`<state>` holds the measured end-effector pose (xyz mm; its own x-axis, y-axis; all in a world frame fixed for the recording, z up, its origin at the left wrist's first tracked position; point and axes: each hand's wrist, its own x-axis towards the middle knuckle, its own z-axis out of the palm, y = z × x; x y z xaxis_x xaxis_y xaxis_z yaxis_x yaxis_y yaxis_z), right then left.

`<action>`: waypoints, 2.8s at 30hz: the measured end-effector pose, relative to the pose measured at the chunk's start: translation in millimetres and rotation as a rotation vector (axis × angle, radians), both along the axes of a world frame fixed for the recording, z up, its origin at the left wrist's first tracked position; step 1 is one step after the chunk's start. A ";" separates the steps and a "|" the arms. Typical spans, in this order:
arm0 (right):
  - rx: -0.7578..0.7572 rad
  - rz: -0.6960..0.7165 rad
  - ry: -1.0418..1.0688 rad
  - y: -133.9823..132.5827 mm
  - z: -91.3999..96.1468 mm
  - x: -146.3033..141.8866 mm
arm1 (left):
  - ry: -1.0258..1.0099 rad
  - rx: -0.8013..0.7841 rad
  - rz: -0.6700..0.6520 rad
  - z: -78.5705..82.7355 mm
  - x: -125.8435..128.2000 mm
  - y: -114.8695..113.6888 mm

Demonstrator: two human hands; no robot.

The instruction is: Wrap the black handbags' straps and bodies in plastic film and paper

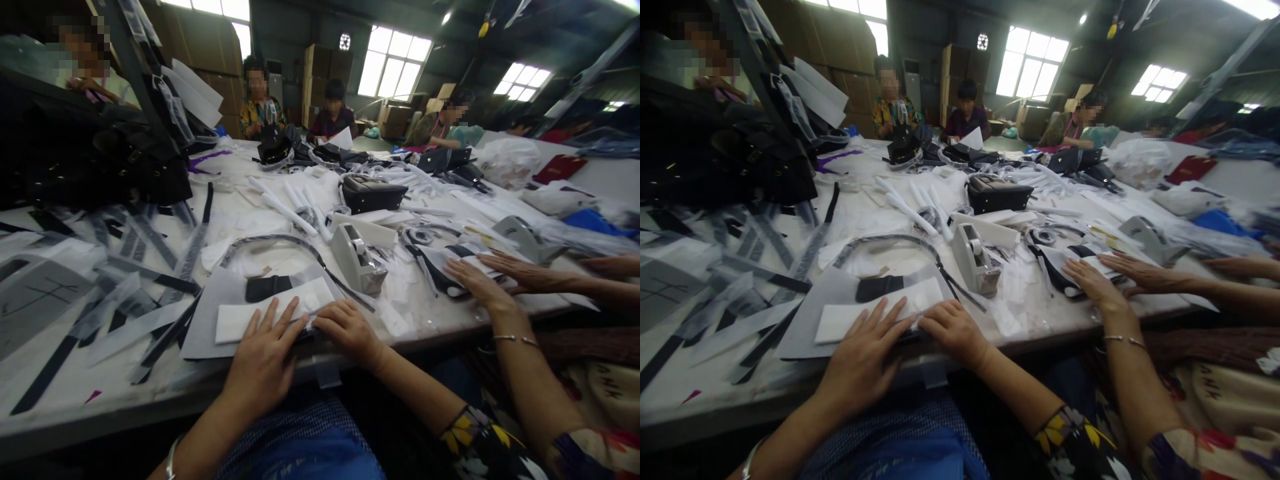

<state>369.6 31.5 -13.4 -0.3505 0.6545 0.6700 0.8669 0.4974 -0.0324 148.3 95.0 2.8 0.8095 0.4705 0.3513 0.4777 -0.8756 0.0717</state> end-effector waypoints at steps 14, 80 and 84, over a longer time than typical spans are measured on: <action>-0.041 0.058 0.119 -7.0 -0.1 -0.9 | -0.359 0.108 0.029 -32.1 24.2 -7.5; -0.098 0.144 0.298 -92.2 -12.6 -45.1 | -0.320 0.160 0.025 -34.1 26.4 -7.8; -0.140 0.160 0.291 -97.6 12.1 -43.9 | -0.330 0.177 0.018 -36.0 26.1 -7.6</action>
